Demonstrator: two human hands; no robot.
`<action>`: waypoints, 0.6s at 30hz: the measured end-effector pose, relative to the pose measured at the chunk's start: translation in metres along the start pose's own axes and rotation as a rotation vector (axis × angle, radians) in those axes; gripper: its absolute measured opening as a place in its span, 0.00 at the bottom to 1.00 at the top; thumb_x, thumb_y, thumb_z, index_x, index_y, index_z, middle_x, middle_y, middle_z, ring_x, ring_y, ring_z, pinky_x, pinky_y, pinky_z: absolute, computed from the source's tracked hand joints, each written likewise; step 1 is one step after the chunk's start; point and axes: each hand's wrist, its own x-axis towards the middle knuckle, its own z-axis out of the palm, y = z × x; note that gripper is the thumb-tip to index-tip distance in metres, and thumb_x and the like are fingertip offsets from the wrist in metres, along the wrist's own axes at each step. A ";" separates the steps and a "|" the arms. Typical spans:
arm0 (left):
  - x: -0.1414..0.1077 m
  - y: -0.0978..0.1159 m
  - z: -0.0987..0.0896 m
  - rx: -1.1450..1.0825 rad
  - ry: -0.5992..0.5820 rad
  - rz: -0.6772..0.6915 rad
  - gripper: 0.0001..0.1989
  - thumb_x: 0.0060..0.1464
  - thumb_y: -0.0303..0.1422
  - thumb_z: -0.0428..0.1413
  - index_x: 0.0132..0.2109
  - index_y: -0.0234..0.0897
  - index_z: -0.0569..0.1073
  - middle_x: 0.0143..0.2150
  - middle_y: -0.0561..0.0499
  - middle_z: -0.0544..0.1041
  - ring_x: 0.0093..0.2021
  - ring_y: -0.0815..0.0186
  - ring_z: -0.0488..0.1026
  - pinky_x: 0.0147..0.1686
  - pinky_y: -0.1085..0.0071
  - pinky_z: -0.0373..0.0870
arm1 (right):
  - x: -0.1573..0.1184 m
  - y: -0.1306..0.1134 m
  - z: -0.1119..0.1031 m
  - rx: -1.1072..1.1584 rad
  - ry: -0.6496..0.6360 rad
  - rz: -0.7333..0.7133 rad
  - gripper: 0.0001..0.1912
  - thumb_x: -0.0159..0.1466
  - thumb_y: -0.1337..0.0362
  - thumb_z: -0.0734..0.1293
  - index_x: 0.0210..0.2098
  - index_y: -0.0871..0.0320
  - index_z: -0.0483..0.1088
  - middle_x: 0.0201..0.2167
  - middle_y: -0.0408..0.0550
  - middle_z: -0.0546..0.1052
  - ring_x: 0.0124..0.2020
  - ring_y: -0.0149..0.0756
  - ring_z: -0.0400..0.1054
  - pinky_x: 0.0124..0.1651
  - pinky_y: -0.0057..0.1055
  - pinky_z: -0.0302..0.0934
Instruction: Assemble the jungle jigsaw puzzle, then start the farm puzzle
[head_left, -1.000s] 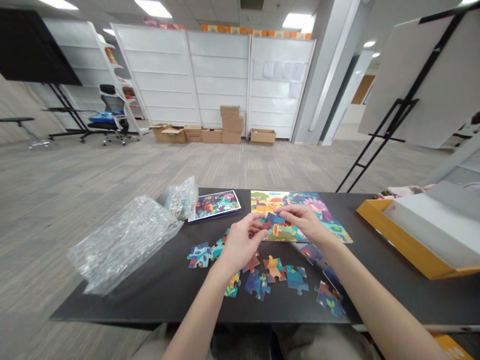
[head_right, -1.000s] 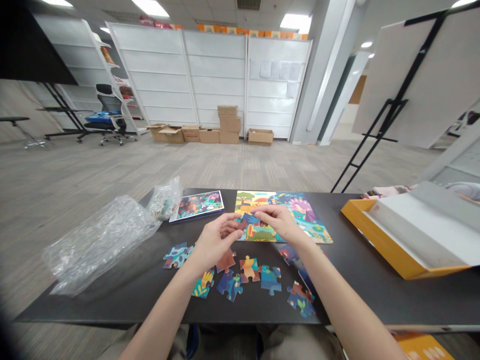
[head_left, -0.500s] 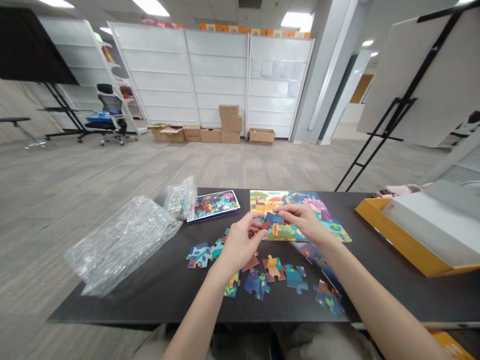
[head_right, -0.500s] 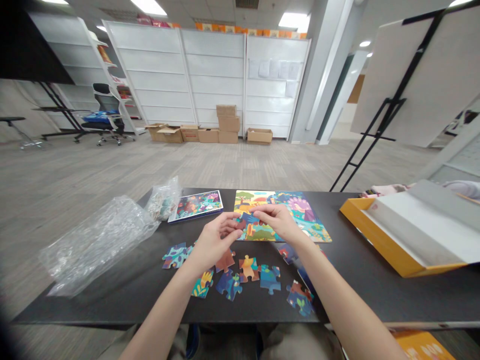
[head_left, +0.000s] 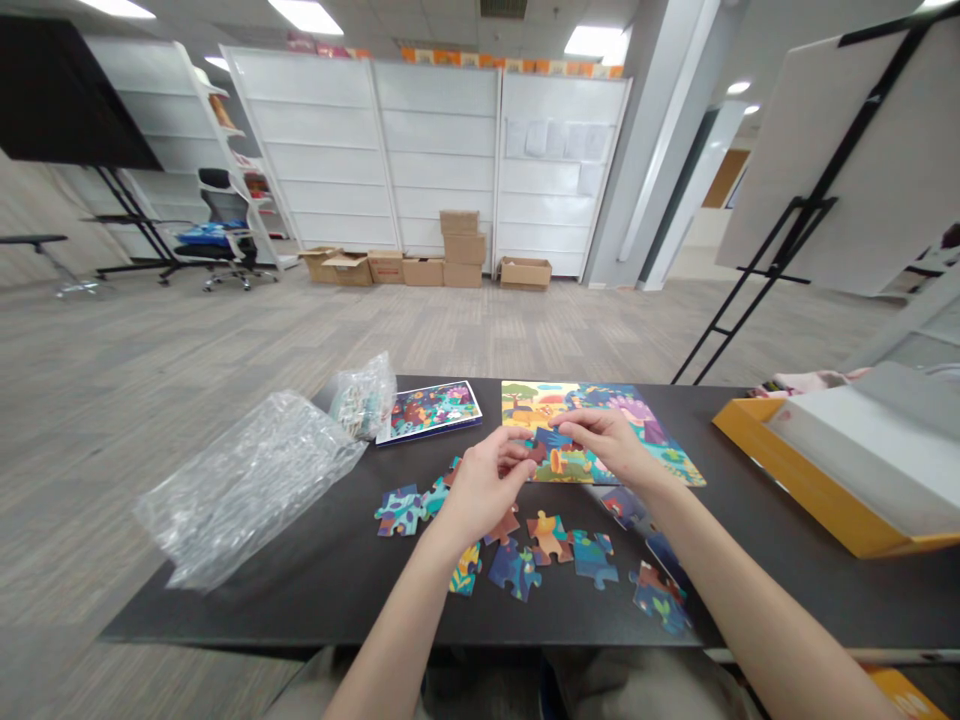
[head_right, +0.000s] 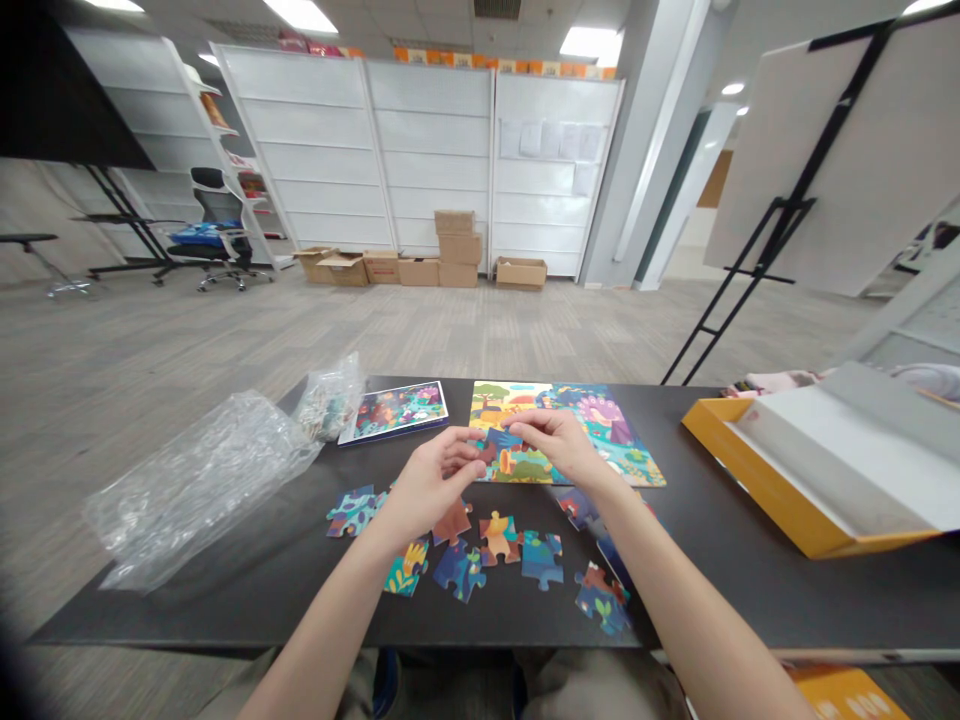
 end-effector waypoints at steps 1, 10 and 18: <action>0.000 0.000 0.000 -0.009 0.000 -0.001 0.15 0.55 0.28 0.58 0.51 0.37 0.73 0.35 0.51 0.81 0.38 0.65 0.80 0.40 0.70 0.76 | 0.000 0.000 0.000 -0.005 0.000 0.002 0.20 0.57 0.45 0.73 0.36 0.56 0.83 0.32 0.49 0.83 0.27 0.35 0.72 0.31 0.31 0.67; 0.000 0.003 0.000 -0.042 -0.026 -0.006 0.16 0.55 0.29 0.59 0.51 0.37 0.74 0.34 0.52 0.80 0.36 0.66 0.79 0.38 0.71 0.74 | 0.000 -0.001 -0.002 -0.005 -0.003 -0.001 0.21 0.57 0.45 0.73 0.35 0.56 0.83 0.32 0.50 0.83 0.26 0.33 0.70 0.29 0.31 0.66; 0.000 0.003 0.000 -0.064 -0.043 -0.011 0.13 0.54 0.29 0.60 0.48 0.38 0.73 0.33 0.53 0.78 0.35 0.67 0.78 0.37 0.72 0.72 | -0.001 0.002 -0.003 -0.025 -0.004 -0.005 0.21 0.58 0.45 0.72 0.37 0.56 0.83 0.34 0.50 0.83 0.28 0.35 0.71 0.32 0.31 0.67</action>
